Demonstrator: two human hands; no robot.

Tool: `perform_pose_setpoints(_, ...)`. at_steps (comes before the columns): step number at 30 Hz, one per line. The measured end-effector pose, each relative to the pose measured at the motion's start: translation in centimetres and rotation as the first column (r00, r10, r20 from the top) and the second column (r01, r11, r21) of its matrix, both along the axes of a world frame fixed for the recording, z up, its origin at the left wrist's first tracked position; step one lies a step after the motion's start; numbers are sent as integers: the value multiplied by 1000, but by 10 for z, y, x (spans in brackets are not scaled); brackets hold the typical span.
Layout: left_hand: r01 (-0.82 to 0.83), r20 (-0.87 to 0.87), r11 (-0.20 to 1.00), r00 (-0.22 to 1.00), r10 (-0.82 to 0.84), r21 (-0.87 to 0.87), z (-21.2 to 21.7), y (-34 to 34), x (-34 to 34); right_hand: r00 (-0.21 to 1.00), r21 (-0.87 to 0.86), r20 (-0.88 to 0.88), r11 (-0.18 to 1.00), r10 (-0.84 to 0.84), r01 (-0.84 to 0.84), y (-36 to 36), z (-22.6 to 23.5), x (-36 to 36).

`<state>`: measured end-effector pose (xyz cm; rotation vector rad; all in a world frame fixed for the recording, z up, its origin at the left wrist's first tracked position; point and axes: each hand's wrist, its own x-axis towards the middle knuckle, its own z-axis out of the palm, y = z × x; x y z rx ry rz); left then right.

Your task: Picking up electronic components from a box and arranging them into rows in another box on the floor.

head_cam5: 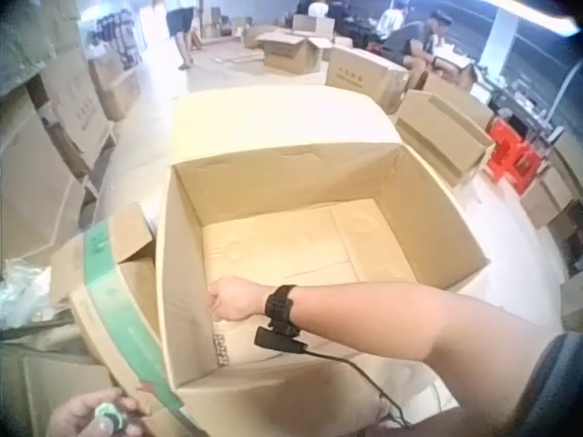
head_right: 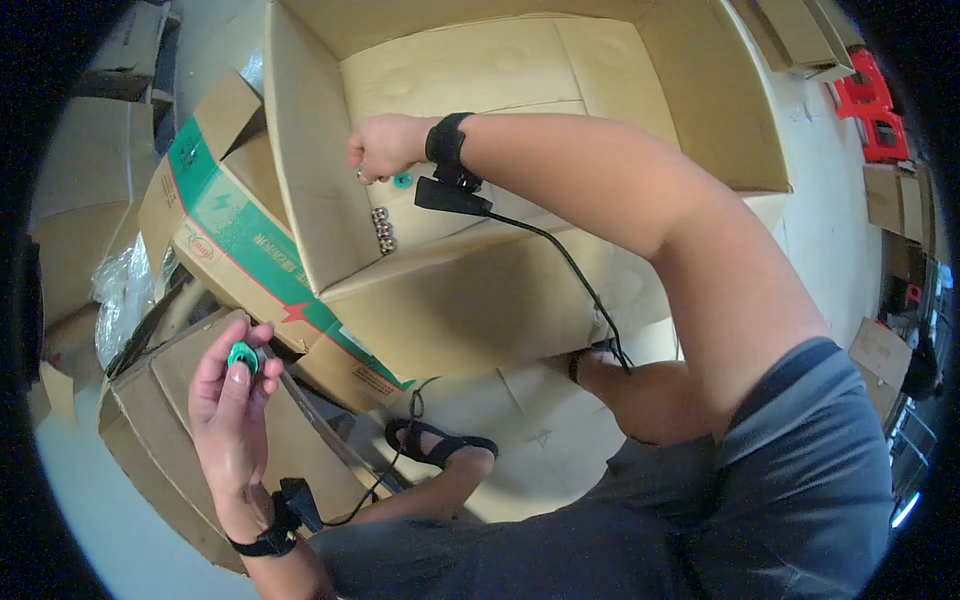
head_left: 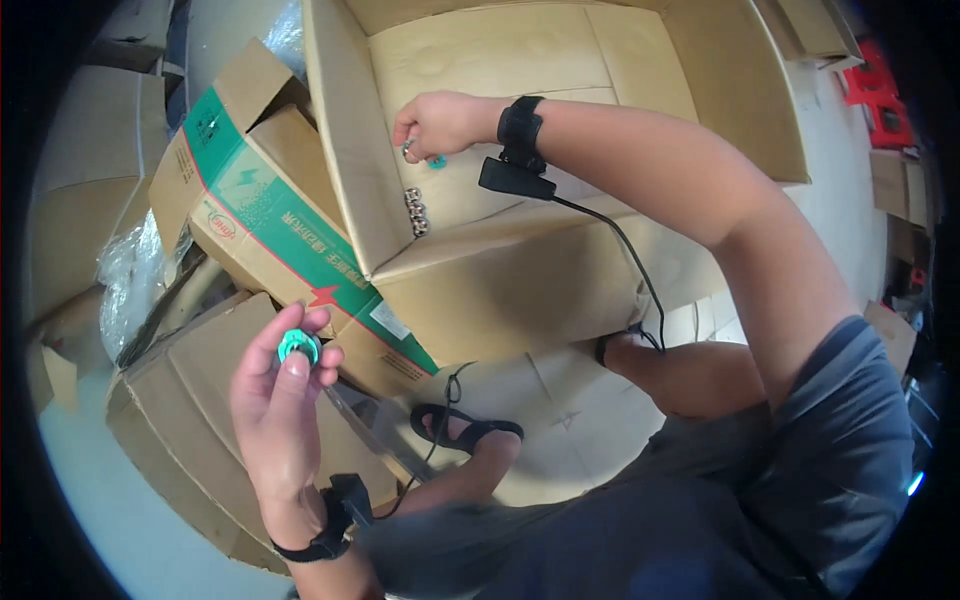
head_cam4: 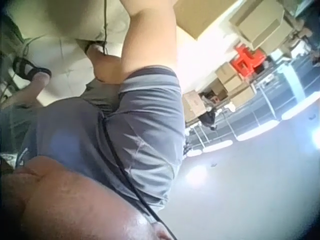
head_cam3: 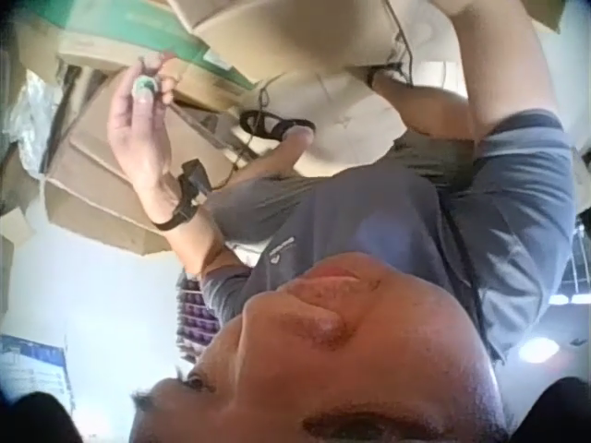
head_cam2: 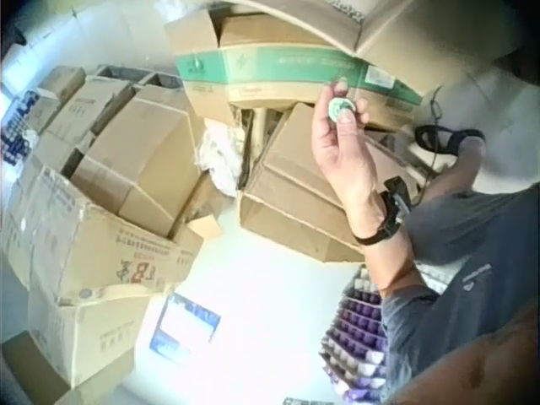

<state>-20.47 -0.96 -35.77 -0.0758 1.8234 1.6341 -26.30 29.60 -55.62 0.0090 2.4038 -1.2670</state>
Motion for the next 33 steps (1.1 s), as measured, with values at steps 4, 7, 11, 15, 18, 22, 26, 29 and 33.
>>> perform_pose_setpoints(4,6,-39,999,999,-8,-53,16,-14,4,992,-50,113,997,62,-57,-7,-44,-15)
perform_pose_setpoints(7,-73,-76,995,995,68,-66,11,-32,3,991,58,84,992,104,-109,-23,-58,-25)
perform_pose_setpoints(11,-167,-97,980,983,157,-110,-1,-48,3,987,194,-40,970,155,-144,-26,-104,-27)
perform_pose_setpoints(15,-219,-120,960,972,200,-173,-5,-62,9,989,202,-98,975,113,-91,-39,-127,-26)
perform_pose_setpoints(18,-216,-127,954,973,192,-209,-6,-58,9,989,254,-87,962,124,-98,-48,-134,-23)
perform_pose_setpoints(22,-182,-123,967,979,162,-176,-8,-47,5,971,338,-82,922,226,-186,-44,-145,-26)
perform_pose_setpoints(26,-149,-122,973,984,129,-175,-12,-45,2,952,280,-186,942,242,-185,-32,-142,-22)
perform_pose_setpoints(29,-150,-119,971,984,130,-187,-14,-45,3,951,319,-193,932,242,-172,-17,-123,-10)
perform_pose_setpoints(33,-156,-133,956,983,126,-248,-15,-46,3,910,444,-228,869,346,-219,-22,-105,-2)
